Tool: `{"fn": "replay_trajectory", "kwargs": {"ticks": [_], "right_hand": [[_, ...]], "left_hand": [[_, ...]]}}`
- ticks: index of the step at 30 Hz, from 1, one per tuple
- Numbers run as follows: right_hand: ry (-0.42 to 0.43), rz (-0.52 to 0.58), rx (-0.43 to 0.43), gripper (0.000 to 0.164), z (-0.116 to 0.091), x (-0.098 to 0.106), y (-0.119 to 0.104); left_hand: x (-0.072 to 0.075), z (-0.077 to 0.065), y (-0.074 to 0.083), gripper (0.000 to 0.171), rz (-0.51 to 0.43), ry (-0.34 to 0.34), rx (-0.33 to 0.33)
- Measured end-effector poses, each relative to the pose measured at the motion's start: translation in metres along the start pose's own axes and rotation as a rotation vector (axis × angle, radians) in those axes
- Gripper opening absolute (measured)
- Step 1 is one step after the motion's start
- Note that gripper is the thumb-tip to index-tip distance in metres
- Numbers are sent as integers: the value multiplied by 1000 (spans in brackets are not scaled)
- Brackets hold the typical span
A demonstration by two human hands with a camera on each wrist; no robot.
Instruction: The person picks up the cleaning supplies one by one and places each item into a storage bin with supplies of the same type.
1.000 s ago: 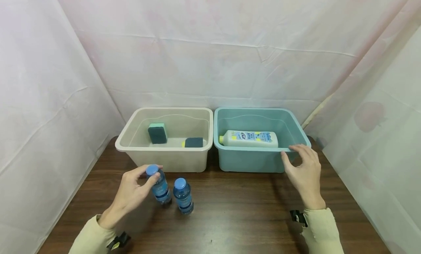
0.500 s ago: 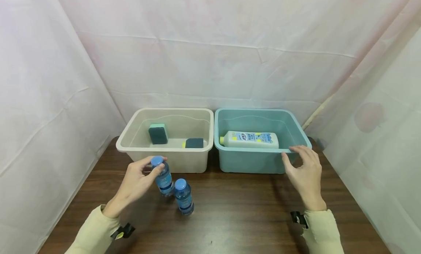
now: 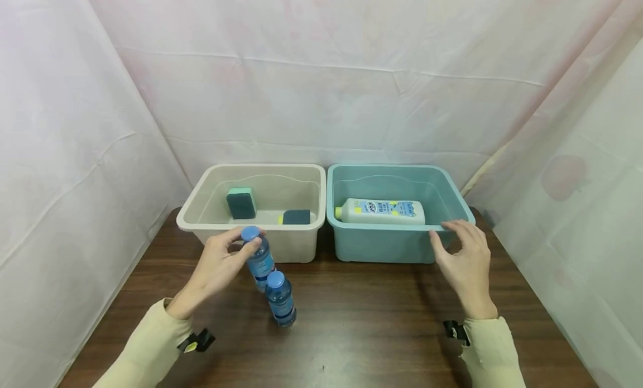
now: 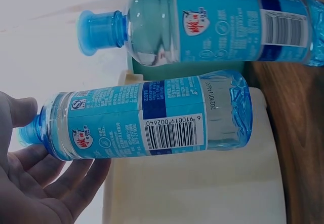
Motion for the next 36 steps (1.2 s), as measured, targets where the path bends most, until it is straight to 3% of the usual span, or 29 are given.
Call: {"fn": "replay_trajectory", "kwargs": {"ticks": [20,36], "right_hand": [[-1,-3,3,31,1,0,-1],[-2,-4,-5,32,0,-1,1]], "left_hand": [[-12,12,46,33,-19,-31,-92],[-22,19,64,29,-14,-74,-84]]}}
Point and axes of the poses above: each hand's wrist, its own z-axis towards the middle knuckle, its own x-axis out of the back of the hand, y = z × x, the point moved 9 cm from there along z, towards the middle knuckle, and after that the axes turned 15 degrees about x, right-handed, at the moved point
